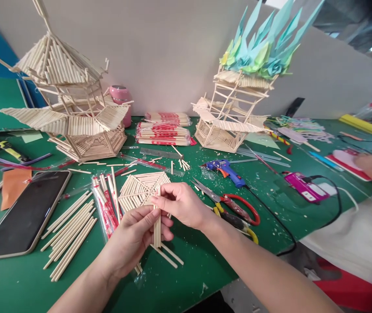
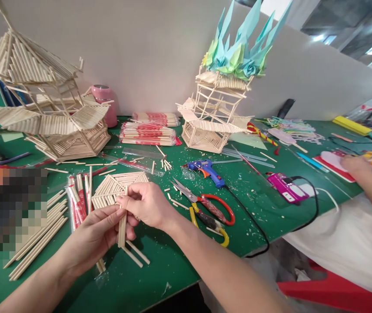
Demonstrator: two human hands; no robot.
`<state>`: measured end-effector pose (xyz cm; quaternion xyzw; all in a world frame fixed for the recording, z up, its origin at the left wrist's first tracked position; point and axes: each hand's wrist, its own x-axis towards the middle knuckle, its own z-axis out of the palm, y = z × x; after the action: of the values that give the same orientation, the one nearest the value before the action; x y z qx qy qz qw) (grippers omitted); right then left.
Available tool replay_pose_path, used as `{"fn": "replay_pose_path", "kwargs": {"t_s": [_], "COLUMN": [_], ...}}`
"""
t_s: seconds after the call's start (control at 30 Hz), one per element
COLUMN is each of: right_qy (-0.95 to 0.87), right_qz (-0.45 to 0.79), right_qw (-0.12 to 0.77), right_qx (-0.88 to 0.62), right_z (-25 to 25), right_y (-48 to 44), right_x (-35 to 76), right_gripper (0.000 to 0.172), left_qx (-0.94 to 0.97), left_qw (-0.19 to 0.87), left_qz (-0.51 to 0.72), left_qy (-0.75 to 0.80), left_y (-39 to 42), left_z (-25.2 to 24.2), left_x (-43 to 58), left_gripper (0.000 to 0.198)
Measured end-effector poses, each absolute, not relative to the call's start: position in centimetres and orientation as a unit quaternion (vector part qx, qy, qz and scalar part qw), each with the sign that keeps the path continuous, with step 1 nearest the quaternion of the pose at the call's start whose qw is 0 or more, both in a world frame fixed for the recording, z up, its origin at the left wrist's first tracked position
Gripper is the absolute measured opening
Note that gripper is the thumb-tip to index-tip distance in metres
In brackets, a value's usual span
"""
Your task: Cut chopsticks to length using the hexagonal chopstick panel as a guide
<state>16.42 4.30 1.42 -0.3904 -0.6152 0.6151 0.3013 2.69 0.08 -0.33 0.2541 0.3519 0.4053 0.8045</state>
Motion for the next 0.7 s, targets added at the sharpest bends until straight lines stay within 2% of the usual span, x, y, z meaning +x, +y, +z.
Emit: {"fn": "replay_pose_path", "kwargs": {"t_s": [0.7], "right_qy": [-0.615], "right_qz": [0.615], "right_qw": [0.292], "right_qx": [-0.397], "right_z": [0.89], "right_y": [4.60], "right_x": [16.37], "right_gripper": [0.031], "left_qx": [0.246], "left_qw": [0.792], "left_qz": [0.420], "left_qy": [0.369], "left_y": [0.19], "left_z": [-0.47], "left_x": [2.59], "left_gripper": [0.013]}}
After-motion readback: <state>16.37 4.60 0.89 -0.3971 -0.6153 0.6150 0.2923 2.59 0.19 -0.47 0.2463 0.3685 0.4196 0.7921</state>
